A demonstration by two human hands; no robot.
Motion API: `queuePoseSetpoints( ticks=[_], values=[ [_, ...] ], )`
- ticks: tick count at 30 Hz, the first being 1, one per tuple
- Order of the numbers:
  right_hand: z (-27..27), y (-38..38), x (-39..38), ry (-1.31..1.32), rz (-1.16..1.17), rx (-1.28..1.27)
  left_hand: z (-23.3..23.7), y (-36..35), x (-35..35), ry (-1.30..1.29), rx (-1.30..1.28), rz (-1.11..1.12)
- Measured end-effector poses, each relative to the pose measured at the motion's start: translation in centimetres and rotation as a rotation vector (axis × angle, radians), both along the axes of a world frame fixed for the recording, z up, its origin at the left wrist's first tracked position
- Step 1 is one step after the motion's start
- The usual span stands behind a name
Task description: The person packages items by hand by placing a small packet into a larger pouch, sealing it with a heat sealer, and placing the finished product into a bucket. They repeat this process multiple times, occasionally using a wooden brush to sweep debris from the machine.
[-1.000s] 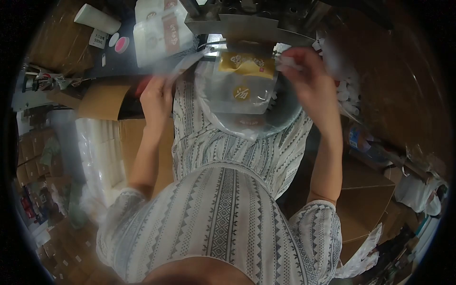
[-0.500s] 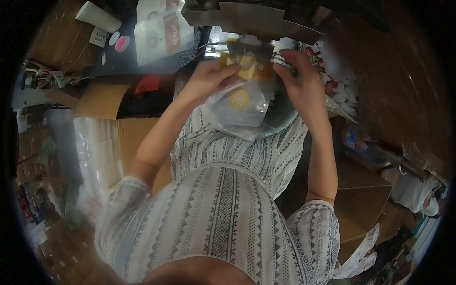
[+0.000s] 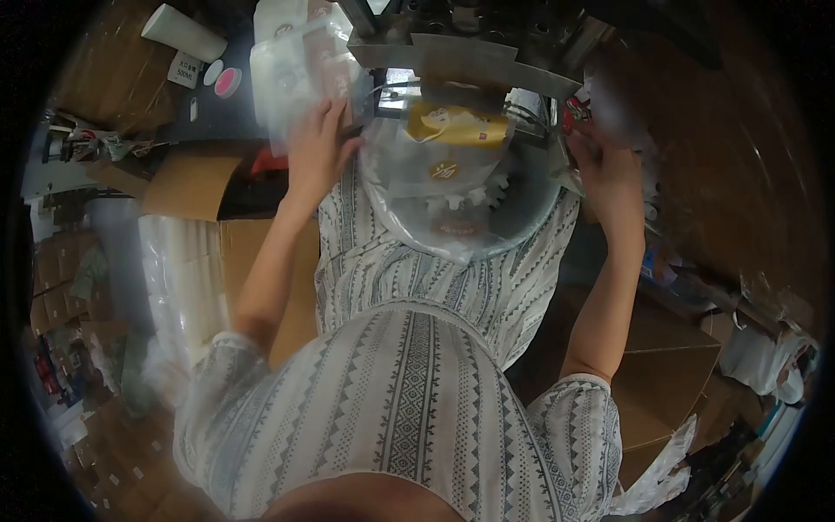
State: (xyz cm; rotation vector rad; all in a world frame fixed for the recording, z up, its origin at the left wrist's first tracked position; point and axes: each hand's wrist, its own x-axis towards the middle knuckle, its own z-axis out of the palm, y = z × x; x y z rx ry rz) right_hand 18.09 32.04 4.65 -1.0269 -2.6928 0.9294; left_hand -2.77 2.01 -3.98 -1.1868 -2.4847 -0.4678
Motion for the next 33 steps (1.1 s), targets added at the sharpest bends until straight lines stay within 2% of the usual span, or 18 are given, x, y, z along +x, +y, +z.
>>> queuePoseSetpoints(
  ticks=[1, 3, 7, 9, 12, 14, 16, 17, 19, 20, 22, 25, 26, 28, 29, 31, 32, 33],
  values=[
    [0.2, -0.9, -0.3, -0.007, -0.001, -0.005, 0.4, -0.8, 0.3, -0.007, -0.005, -0.001],
    [0.6, -2.6, -1.0, 0.289, 0.146, -0.156, 1.1, -2.6, 0.5, -0.217, 0.156, 0.171],
    [1.2, -7.7, -4.6, 0.428, 0.32, -0.188, 4.4, -1.9, 4.0, -0.166, 0.306, 0.137],
    [0.4, -8.8, -6.0, 0.542, 0.527, 0.062, 6.0, -1.3, 5.4, -0.183, 0.328, 0.06],
    [0.8, -9.2, -6.1, 0.57, 0.696, 0.1, 5.8, 0.0, 6.4, -0.317, 0.336, -0.107],
    [0.6, -8.5, -5.7, 0.484, 0.619, -0.022, 5.3, 1.1, 6.9, -0.433, 0.321, -0.195],
    [0.4, -7.3, -5.1, 0.393, 0.536, -0.137, 4.7, 2.9, 6.9, -0.817, 0.266, -0.263],
    [0.3, -6.6, -4.9, 0.405, 0.412, -0.15, 4.2, 3.9, 6.6, -0.819, 0.27, -0.269],
    [0.3, -5.4, -4.0, 0.416, 0.289, -0.159, 3.4, 6.1, 5.7, -1.325, 0.324, -0.119],
    [0.3, -4.8, -3.3, 0.371, 0.237, -0.058, 3.4, 7.3, 5.3, -1.324, 0.326, -0.121],
    [0.2, -3.5, -2.0, 0.32, 0.18, 0.04, 3.7, 9.1, 4.8, -1.684, 0.671, -0.041],
    [-1.0, 0.0, -0.6, 0.167, 0.075, 0.205, 4.0, 9.6, 4.5, -1.716, 0.653, -0.016],
    [-3.0, 2.3, -0.7, 0.105, 0.004, 0.373, 3.9, 9.4, 4.3, -1.718, 0.651, -0.013],
    [-5.5, 3.3, -0.1, 0.041, -0.067, 0.538, 3.6, 8.1, 3.2, -1.334, 0.359, -0.057],
    [-6.1, 3.4, -0.2, 0.034, -0.084, 0.547, 3.6, 7.2, 1.6, -1.324, 0.365, -0.059],
    [-6.2, 3.5, -0.5, 0.022, -0.096, 0.55, 3.2, 4.4, -1.3, -0.38, 0.484, 0.033],
    [-6.0, 3.3, -0.3, 0.045, -0.064, 0.499, 1.4, 3.5, -1.4, -0.388, 0.477, 0.036],
    [-5.7, 3.4, -0.5, 0.076, -0.035, 0.454, -1.0, 2.6, -1.6, -0.036, 0.216, 0.129]
  ],
)
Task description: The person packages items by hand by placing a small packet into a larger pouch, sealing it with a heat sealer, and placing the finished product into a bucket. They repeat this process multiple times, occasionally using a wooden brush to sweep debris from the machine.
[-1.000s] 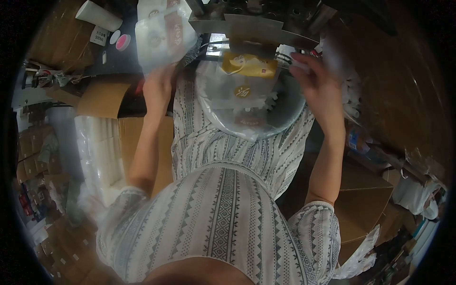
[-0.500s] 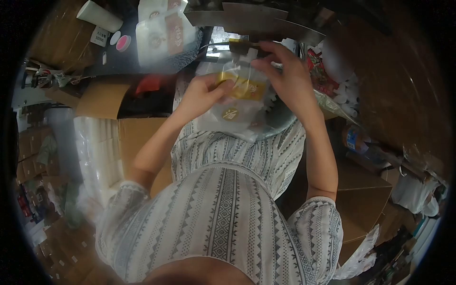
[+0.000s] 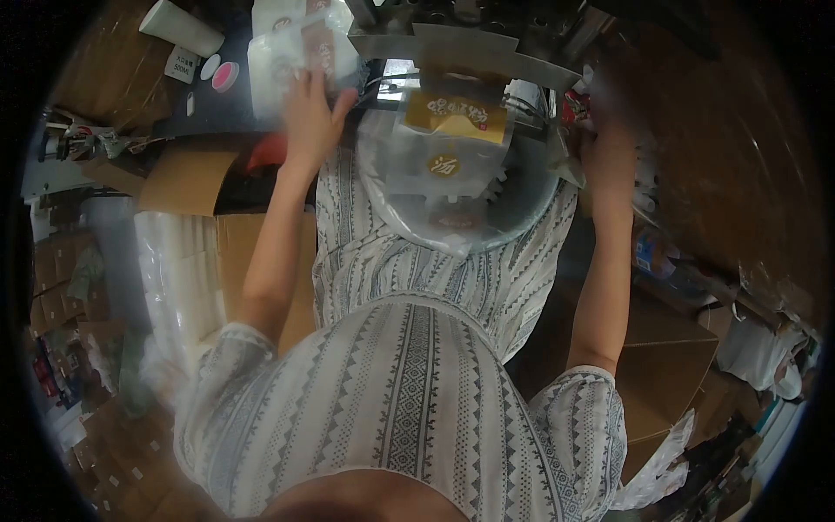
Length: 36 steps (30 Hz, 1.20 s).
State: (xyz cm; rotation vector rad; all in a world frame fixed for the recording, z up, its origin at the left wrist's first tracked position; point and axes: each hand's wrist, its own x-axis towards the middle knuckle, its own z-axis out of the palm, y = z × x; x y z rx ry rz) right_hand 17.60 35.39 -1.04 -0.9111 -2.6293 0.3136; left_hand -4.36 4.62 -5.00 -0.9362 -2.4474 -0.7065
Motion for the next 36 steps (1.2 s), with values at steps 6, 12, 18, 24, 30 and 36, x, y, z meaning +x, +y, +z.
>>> queuePoseSetpoints(
  ticks=[6, 12, 18, 24, 30, 36],
  values=[
    [0.9, 0.0, 0.6, -0.072, 0.128, -0.196, 1.4, -3.4, 1.9, -0.009, -0.167, 0.025],
    [4.9, -3.2, 0.3, 0.094, -0.07, -0.462, 5.0, -4.1, 4.9, -0.065, 0.059, -0.003],
    [7.4, -10.8, -2.4, 0.268, 0.558, -0.421, 7.4, -2.0, 7.9, -0.095, 0.145, -0.121],
    [7.4, -11.0, -3.1, 0.12, 0.624, -0.656, 6.4, -0.8, 9.4, -0.372, 0.097, -0.436],
    [5.2, -8.0, -2.3, 0.314, 0.377, -0.478, 6.9, 4.5, 7.2, -1.323, 0.139, -0.28],
    [3.1, -1.4, -1.3, 0.172, 0.2, -0.004, 4.4, 6.2, 6.2, -1.546, 0.612, -0.278]
  ],
)
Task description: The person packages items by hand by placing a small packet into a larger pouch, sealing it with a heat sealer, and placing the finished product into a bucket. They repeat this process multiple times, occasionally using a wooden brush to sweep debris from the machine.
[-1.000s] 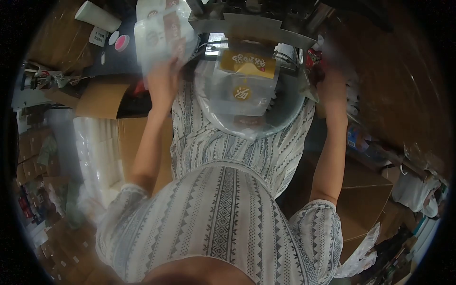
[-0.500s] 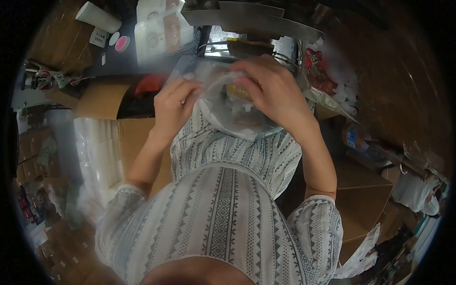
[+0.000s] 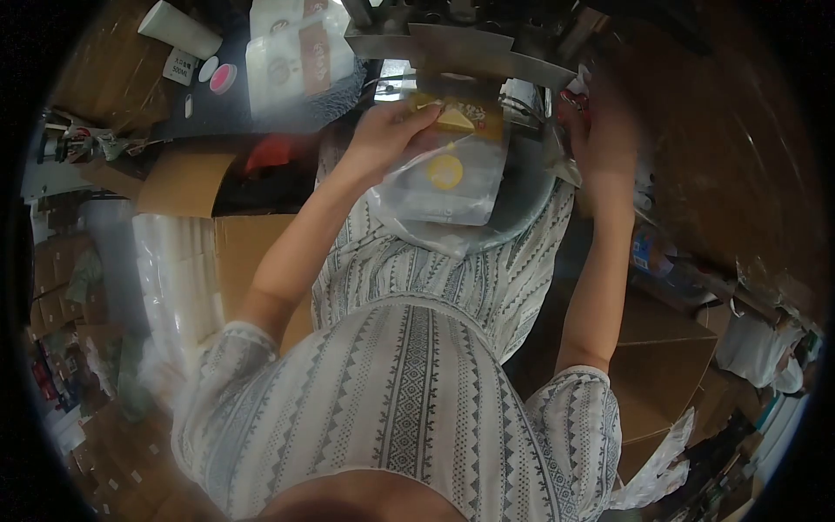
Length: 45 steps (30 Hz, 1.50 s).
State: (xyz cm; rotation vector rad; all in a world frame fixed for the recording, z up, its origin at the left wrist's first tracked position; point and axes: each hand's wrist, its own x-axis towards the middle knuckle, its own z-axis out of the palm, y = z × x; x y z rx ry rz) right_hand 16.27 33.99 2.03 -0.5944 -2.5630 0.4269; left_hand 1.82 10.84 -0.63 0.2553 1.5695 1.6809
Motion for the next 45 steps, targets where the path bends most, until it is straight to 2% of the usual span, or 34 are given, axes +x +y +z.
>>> queuePoseSetpoints(
  ticks=[1, 2, 3, 4, 6, 7, 8, 9, 10, 12, 16, 18, 19, 20, 21, 22, 23, 24, 28, 30, 31, 32, 33, 34, 35, 36, 37, 38, 39, 41, 43, 45],
  values=[
    [-1.6, 1.0, 0.0, -0.002, 0.001, -0.004, -0.2, -0.5, -0.3, 0.225, -0.113, -0.052],
    [-3.4, 1.8, -0.1, -0.056, 0.016, 0.198, -0.4, -0.9, -1.1, 0.455, -0.222, -0.105],
    [-4.2, 2.4, -0.3, -0.107, 0.03, 0.405, -1.1, -1.5, -3.0, 0.781, -0.184, 0.073],
    [-4.1, 2.5, -0.6, -0.102, 0.03, 0.408, -2.0, -2.5, -5.5, 1.1, -0.14, 0.26],
    [-4.2, 1.9, -0.5, 0.06, 0.098, 0.178, -2.9, -5.1, -10.0, 1.504, -0.419, 0.387],
    [-4.0, 1.6, -0.3, 0.059, 0.096, 0.178, -3.7, -6.4, -10.5, 1.428, -0.613, 0.257],
    [-3.3, 1.5, -0.1, 0.01, 0.074, 0.004, -5.1, -6.8, -10.1, 1.435, -0.609, 0.26],
    [-2.8, 1.4, -0.2, -0.038, 0.052, -0.171, -5.5, -7.4, -8.5, 1.558, -0.668, 0.174],
    [-2.6, 1.5, -0.3, -0.034, 0.046, -0.172, -5.4, -7.9, -6.8, 1.676, -0.73, 0.079],
    [-2.4, 1.5, -0.2, -0.16, -0.015, -0.144, -4.9, -8.7, -5.1, 1.66, -0.756, 0.024],
    [-2.3, 1.3, -0.8, -0.147, 0.003, 0.009, -3.7, -10.4, -4.8, 1.581, -0.744, 0.05],
    [-1.3, 0.7, -0.4, -0.195, -0.065, -0.08, -2.2, -10.8, -4.4, 1.561, -0.735, 0.057],
    [0.1, -0.1, 0.0, -0.195, -0.056, -0.079, -1.2, -10.9, -3.7, 1.458, -0.738, 0.141],
    [2.0, -1.1, 0.5, -0.202, -0.089, -0.263, -0.4, -11.0, -2.9, 1.353, -0.74, 0.225],
    [3.4, -2.3, 0.7, -0.206, -0.123, -0.447, 0.1, -10.9, -2.2, 1.353, -0.746, 0.231],
    [4.2, -3.7, 0.5, -0.207, -0.119, -0.452, 0.5, -10.6, -1.3, 1.388, -0.623, 0.256],
    [4.8, -5.4, 0.3, -0.112, 0.059, -0.46, 0.9, -10.3, -0.4, 1.418, -0.499, 0.275],
    [5.1, -6.9, 0.0, -0.014, 0.235, -0.462, 1.5, -9.8, 0.4, 1.416, -0.501, 0.27],
    [4.8, -10.1, -2.2, 0.034, 0.404, -0.383, 3.0, -8.6, 1.8, 1.414, -0.417, 0.177],
    [4.4, -10.3, -2.5, 0.112, 0.605, -0.129, 2.8, -8.3, 2.0, 1.422, -0.39, 0.122],
    [4.4, -10.2, -2.4, 0.111, 0.603, -0.13, 2.5, -8.1, 2.2, 1.361, -0.354, 0.025],
    [4.5, -10.0, -2.3, 0.027, 0.599, -0.268, 2.1, -7.8, 2.4, 1.298, -0.317, -0.07],
    [4.6, -9.7, -2.2, -0.057, 0.594, -0.404, 1.7, -7.3, 2.5, 1.297, -0.315, -0.069],
    [4.3, -9.3, -2.1, -0.057, 0.592, -0.4, 1.3, -6.7, 2.6, 1.13, -0.291, -0.164],
    [3.7, -8.7, -2.1, 0.004, 0.494, -0.476, 1.1, -5.9, 2.6, 0.961, -0.265, -0.256],
    [3.4, -8.2, -2.0, 0.065, 0.398, -0.548, 1.3, -5.0, 2.5, 0.963, -0.261, -0.253],
    [3.5, -7.6, -1.7, 0.065, 0.403, -0.545, 1.8, -3.9, 2.3, 0.642, -0.263, -0.26],
    [3.7, -7.0, -1.2, 0.003, 0.264, -0.469, 1.9, -3.0, 1.9, 0.32, -0.258, -0.265],
    [3.7, -6.4, -0.8, -0.058, 0.122, -0.393, 1.4, -2.2, 1.3, 0.32, -0.257, -0.266],
    [3.5, -5.1, -0.1, -0.09, 0.062, -0.353, 0.0, -0.7, 0.2, 0.038, -0.003, -0.14],
    [2.4, -2.6, 0.0, -0.12, 0.004, -0.311, 0.3, 0.0, 0.0, -0.007, -0.015, -0.1],
    [-1.2, 0.8, -1.1, 0.083, -0.03, 0.108, 0.4, -0.1, 0.0, -0.049, -0.033, -0.055]
  ],
)
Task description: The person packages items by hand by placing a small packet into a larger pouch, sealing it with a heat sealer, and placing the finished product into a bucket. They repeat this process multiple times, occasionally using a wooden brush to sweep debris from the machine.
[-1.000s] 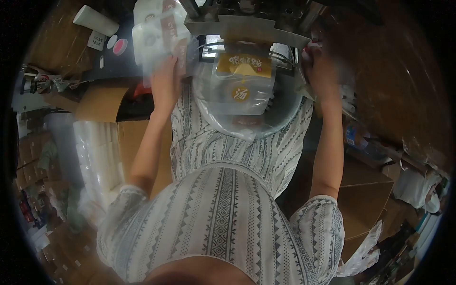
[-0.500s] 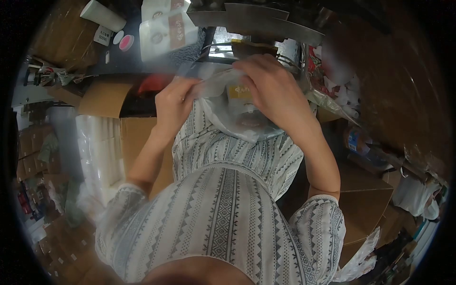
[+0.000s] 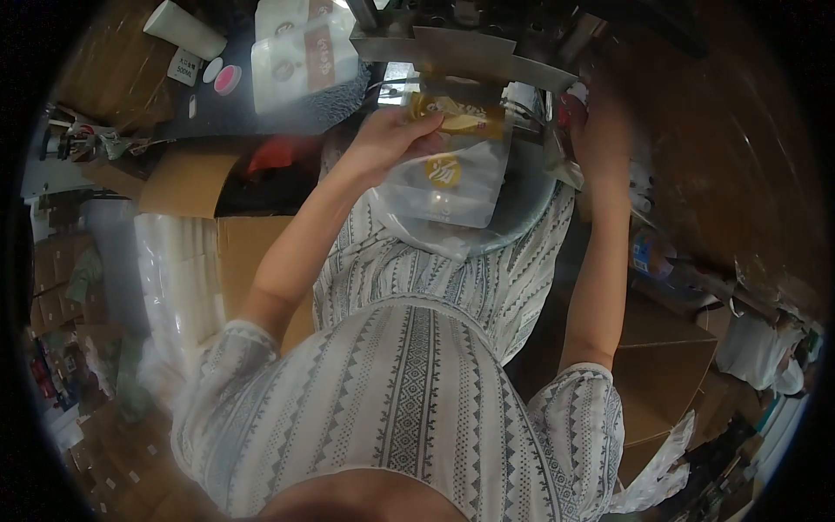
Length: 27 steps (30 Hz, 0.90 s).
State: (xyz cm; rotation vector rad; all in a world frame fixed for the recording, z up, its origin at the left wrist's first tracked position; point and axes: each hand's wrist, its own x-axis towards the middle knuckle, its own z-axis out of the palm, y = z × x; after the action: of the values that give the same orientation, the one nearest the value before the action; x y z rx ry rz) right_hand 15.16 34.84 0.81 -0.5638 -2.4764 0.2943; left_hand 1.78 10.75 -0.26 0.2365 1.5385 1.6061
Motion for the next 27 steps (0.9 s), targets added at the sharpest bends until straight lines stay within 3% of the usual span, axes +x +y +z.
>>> queuePoseSetpoints(
  ticks=[2, 4, 6, 7, 8, 10, 13, 14, 15, 16, 18, 19, 21, 25, 27],
  values=[
    [-2.5, 2.1, -0.2, -0.049, 0.113, 0.099, -0.1, -0.9, -0.3, 0.205, -0.015, -0.061],
    [-2.3, 2.5, -1.0, -0.09, 0.227, 0.212, -0.6, -2.4, -4.7, 0.948, -0.209, 0.142],
    [-1.7, 0.8, -0.4, -0.174, 0.036, -0.112, -2.2, -4.3, -9.8, 1.651, -0.367, 0.406],
    [-1.8, 0.8, 0.0, -0.175, 0.038, -0.112, -3.2, -5.1, -10.3, 1.729, -0.679, 0.288],
    [-1.9, 1.1, 0.1, -0.178, 0.042, -0.131, -4.6, -5.6, -10.0, 1.736, -0.675, 0.298],
    [-1.8, 1.1, 0.3, -0.178, 0.04, -0.158, -4.3, -7.0, -6.2, 1.8, -0.562, -0.016],
    [0.5, -0.5, 1.9, -0.225, -0.035, -0.066, -3.9, -10.0, -5.8, 1.668, -0.598, 0.08],
    [2.1, -1.4, 2.4, -0.224, -0.071, -0.246, -4.0, -10.8, -6.0, 1.584, -0.668, 0.117],
    [3.4, -2.4, 2.4, -0.219, -0.106, -0.425, -1.7, -10.2, -4.3, 1.551, -0.529, 0.305],
    [4.4, -3.6, 2.1, -0.22, -0.102, -0.424, -0.7, -9.9, -3.0, 1.549, -0.531, 0.309],
    [5.5, -6.7, 1.0, -0.056, 0.255, -0.637, 0.6, -9.6, -1.0, 1.541, -0.474, 0.312],
    [5.5, -8.3, 0.2, -0.056, 0.252, -0.64, 1.3, -9.2, -0.1, 1.541, -0.474, 0.307],
    [5.5, -10.7, -1.5, 0.082, 0.535, -0.417, 2.7, -8.2, 1.0, 1.492, -0.357, 0.262],
    [5.5, -11.4, -2.0, 0.068, 0.683, -0.414, 3.0, -7.5, 2.2, 1.46, -0.27, 0.071],
    [4.8, -10.4, -1.9, -0.038, 0.656, -0.477, 1.7, -6.5, 2.5, 1.18, -0.179, -0.153]
  ],
)
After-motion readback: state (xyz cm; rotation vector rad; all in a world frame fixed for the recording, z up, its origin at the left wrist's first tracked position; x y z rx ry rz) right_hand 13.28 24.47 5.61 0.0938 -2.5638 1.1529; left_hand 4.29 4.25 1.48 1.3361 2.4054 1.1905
